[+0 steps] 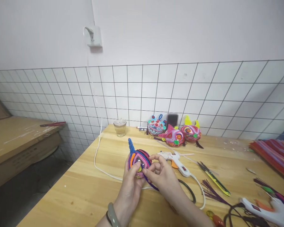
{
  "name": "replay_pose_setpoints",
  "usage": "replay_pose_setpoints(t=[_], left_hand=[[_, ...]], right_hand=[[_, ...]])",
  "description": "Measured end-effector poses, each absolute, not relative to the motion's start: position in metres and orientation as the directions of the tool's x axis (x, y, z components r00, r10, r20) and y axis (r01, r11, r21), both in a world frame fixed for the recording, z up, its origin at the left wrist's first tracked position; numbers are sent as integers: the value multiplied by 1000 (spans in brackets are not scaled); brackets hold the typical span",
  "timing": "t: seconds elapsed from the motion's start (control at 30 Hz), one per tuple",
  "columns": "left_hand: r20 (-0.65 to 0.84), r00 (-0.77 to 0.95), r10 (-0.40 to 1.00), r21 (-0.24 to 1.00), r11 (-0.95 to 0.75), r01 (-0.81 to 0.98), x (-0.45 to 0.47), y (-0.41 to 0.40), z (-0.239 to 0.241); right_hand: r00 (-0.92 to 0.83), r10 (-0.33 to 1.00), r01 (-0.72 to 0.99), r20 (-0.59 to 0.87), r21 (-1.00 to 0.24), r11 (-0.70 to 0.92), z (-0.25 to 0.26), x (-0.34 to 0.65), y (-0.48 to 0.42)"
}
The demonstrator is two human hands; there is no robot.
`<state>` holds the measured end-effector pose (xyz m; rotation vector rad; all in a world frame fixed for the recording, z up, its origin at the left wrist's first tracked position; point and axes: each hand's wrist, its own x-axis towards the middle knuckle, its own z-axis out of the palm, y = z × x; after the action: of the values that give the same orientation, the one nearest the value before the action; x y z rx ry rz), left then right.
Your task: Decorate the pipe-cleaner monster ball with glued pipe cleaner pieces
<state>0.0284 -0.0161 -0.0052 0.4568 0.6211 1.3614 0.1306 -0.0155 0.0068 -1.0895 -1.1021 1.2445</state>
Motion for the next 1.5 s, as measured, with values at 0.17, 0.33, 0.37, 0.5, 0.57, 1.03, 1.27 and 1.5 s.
replay_pose_setpoints(t=[0.17,0.33,0.37,0.5,0.57,1.03,1.27,1.5], left_hand=[[-124,132,983,573,180,-800,28,-17,1],[-130,160,979,549,205,-810,27,-18,5],[-129,155,979,558,201,-805,27,-17,4],[-122,140,983,578,185,-795,28,-15,1],[-129,128,983,581,180,-794,29,-15,0],[-139,102,985,603,166,-780,28,-15,-1],[-151,93,984,604,167,-779,28,-17,0],[-174,77,982,585,166,-794,28,-15,-3]], right_hand=[[31,999,-147,40,-988,44,10,134,-14],[31,999,-155,41,-987,45,13,135,-15],[25,999,-155,40,-987,43,13,135,-15],[21,999,-147,40,-988,42,11,135,-15],[23,999,-145,38,-989,41,10,135,-14],[34,999,-129,11,-992,15,11,135,-14],[11,1000,-117,9,-993,11,17,137,-15],[4,1000,-151,16,-988,16,13,137,-13]])
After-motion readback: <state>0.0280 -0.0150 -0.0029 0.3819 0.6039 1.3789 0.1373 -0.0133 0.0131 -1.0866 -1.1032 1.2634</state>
